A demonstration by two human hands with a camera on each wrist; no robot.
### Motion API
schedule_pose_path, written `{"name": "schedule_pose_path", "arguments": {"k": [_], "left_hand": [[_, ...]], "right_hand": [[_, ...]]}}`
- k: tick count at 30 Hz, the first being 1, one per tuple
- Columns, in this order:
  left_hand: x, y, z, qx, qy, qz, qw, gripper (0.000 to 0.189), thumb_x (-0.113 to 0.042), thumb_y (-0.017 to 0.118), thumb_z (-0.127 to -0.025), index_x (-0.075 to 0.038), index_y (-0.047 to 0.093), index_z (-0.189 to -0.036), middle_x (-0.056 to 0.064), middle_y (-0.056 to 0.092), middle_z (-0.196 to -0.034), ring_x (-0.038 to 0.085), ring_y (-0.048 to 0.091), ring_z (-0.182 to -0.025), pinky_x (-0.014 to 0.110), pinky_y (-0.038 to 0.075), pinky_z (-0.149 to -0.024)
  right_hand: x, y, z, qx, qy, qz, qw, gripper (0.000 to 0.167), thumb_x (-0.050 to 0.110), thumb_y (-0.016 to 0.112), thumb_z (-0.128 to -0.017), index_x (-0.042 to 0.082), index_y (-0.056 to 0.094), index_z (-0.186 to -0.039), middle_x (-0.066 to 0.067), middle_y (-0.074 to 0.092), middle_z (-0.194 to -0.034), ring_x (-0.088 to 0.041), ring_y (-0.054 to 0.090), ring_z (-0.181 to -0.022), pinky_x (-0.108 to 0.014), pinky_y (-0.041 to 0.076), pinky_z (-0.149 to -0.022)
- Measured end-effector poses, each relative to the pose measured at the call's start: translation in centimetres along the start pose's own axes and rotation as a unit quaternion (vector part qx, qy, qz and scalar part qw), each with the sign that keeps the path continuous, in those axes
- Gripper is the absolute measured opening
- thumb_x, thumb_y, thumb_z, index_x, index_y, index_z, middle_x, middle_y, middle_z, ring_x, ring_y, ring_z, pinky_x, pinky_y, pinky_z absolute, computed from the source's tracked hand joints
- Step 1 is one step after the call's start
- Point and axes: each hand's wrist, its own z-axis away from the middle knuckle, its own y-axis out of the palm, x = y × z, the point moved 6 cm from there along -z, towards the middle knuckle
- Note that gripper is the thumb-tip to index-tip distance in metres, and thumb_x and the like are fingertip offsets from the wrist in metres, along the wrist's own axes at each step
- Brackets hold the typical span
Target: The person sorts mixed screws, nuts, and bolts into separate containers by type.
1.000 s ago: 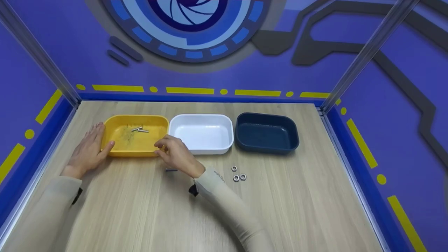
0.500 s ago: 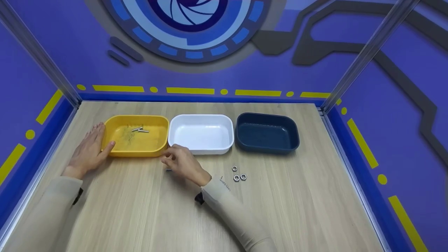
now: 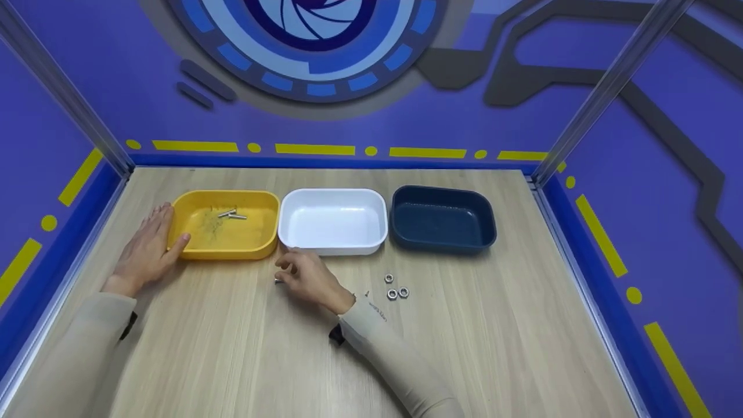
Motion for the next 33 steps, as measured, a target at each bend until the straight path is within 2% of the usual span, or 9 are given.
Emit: {"name": "schedule_pose_path", "arguments": {"k": [7,14,22,29,33], "left_hand": [[-0.1,-0.1,-0.1,0.006,-0.004,0.005,1.0,0.091,-0.06,0.039,-0.111,0.003,0.011,-0.17,0.026,0.013,-0.177,0.045,0.012,-0.165,0.061,0.011,-0.135],[0.1,0.0,-0.3,0.006,-0.006,0.009,0.9999,0.092,-0.063,0.037,-0.11,0.002,0.01,-0.17,0.026,0.012,-0.178,0.045,0.011,-0.165,0.061,0.009,-0.135],[0.2,0.0,-0.2,0.002,-0.001,0.005,1.0,0.091,-0.061,0.038,-0.11,0.003,0.013,-0.169,0.026,0.013,-0.177,0.045,0.012,-0.165,0.061,0.011,-0.135],[-0.1,-0.2,-0.2,-0.003,0.01,0.007,0.9999,0.089,-0.058,0.04,-0.111,0.006,0.015,-0.168,0.029,0.015,-0.176,0.048,0.015,-0.164,0.062,0.012,-0.134],[-0.1,-0.2,-0.1,-0.007,0.011,0.006,0.9999,0.089,-0.057,0.041,-0.111,0.006,0.016,-0.168,0.028,0.016,-0.176,0.047,0.015,-0.164,0.062,0.013,-0.134]], "right_hand": [[-1.3,0.8,0.3,0.024,0.007,0.009,0.9996,0.019,0.01,0.079,-0.097,0.002,0.078,-0.114,-0.007,0.077,-0.099,-0.013,0.069,-0.086,-0.028,0.061,-0.077],[-2.8,1.2,0.5,0.034,0.023,0.015,0.9991,0.016,0.01,0.083,-0.094,0.006,0.082,-0.109,-0.005,0.073,-0.093,-0.022,0.065,-0.084,-0.022,0.048,-0.071],[-3.4,1.1,0.5,0.029,0.029,0.007,0.9992,0.015,0.011,0.086,-0.09,0.007,0.084,-0.105,-0.004,0.074,-0.09,-0.013,0.06,-0.08,-0.021,0.049,-0.071],[-3.8,1.2,0.4,0.024,0.039,-0.008,0.9989,0.015,0.01,0.087,-0.089,0.006,0.085,-0.104,-0.004,0.079,-0.092,-0.011,0.061,-0.082,-0.022,0.05,-0.073],[-3.8,1.2,0.4,0.016,0.039,-0.009,0.9991,0.011,0.008,0.085,-0.09,0.006,0.086,-0.102,-0.004,0.079,-0.09,-0.006,0.059,-0.081,-0.02,0.049,-0.073]]}}
